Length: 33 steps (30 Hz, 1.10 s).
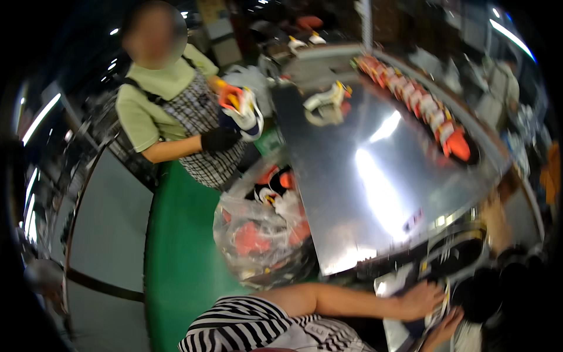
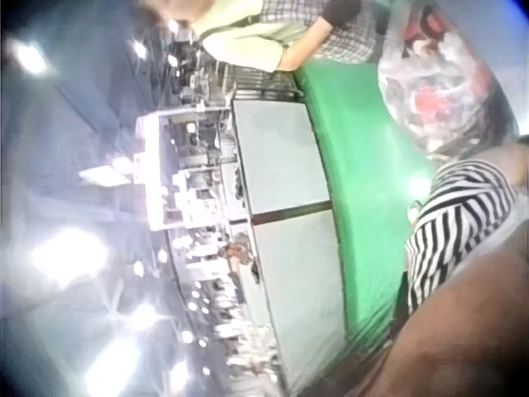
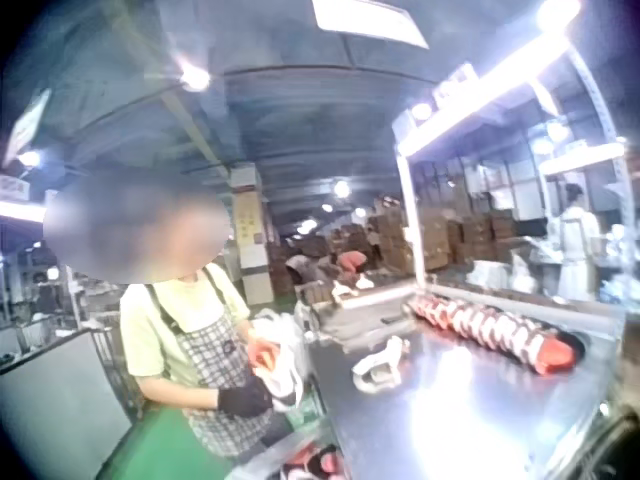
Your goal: The person laces shoe uppers by picking up shoelaces and threading them through the eyelets of the shoe uppers using a small tool and by hand.
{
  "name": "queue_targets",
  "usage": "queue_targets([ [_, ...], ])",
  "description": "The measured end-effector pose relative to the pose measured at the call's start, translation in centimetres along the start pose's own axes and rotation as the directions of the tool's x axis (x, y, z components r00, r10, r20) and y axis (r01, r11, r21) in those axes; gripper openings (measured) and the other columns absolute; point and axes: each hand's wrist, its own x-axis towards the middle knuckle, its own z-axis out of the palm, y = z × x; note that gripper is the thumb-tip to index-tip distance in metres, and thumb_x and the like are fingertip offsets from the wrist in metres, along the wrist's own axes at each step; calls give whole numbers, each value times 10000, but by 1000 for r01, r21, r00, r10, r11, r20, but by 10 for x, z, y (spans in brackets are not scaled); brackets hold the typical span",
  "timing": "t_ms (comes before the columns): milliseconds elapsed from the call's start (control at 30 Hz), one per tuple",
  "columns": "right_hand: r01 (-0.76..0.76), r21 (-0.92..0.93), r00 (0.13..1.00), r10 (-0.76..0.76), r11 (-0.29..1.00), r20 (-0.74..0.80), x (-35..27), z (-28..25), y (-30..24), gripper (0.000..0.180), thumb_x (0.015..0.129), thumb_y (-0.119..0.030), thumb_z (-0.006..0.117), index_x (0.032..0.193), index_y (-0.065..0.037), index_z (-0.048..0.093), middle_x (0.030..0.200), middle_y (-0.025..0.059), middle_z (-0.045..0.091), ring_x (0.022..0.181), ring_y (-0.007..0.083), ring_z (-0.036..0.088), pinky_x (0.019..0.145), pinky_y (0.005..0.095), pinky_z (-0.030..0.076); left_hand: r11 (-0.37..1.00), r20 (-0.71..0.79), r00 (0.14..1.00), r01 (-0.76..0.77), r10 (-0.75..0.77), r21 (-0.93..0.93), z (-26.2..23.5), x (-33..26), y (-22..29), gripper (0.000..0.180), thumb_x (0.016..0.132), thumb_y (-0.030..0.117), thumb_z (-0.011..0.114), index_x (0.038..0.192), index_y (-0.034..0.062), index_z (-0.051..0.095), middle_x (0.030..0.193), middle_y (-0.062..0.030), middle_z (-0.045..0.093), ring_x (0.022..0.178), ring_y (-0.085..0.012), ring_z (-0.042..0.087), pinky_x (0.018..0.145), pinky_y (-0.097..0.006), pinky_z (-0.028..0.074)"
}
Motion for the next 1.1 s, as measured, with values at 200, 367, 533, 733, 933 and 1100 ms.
queue_targets([
  [200,-62,-27,998,62,998,17,36,16,-103,296,978,-263,516,1148,-40,612,1090,120,619,988,220,578,869,337,450,993,19,999,-30,32,-113,-42,10,-32,129,735,161,645,814,61,625,820,-133,617,795,-338,591,673,-444,457],
  [367,-188,-57,979,192,980,72,-12,-39,-128,201,872,-198,682,951,-19,640,661,43,529,551,93,443,516,254,355,967,23,999,-25,32,-254,-42,1,-5,254,783,127,731,964,22,585,892,-117,613,815,-322,586,713,-406,460],
  [533,-27,-283,984,75,959,159,-55,-50,-125,250,772,-220,746,925,-77,610,890,66,609,750,269,637,639,375,493,967,-15,998,-69,67,-246,-26,-17,24,204,795,104,701,937,32,573,877,-109,595,769,-317,561,699,-397,430],
  [733,43,-215,987,-8,976,162,-51,-68,-120,137,835,-129,664,932,-65,592,919,82,569,740,304,607,623,372,477,987,141,979,-158,150,43,-49,-12,50,303,804,184,710,1057,57,602,947,-93,626,861,-287,612,738,-385,447],
  [933,48,-156,684,81,987,725,-101,-84,-143,58,813,-154,604,834,-108,632,806,113,636,775,328,635,672,436,506,987,268,954,-156,138,47,-26,2,52,161,787,145,699,927,84,646,842,-81,619,775,-293,611,668,-391,448],
  [1100,-369,176,635,109,913,765,-123,-108,-130,210,837,-260,680,877,-54,675,661,94,609,643,200,619,640,325,495,991,236,969,-48,77,-125,-16,9,43,185,787,130,713,951,52,681,824,-111,598,758,-313,602,688,-389,475],
])
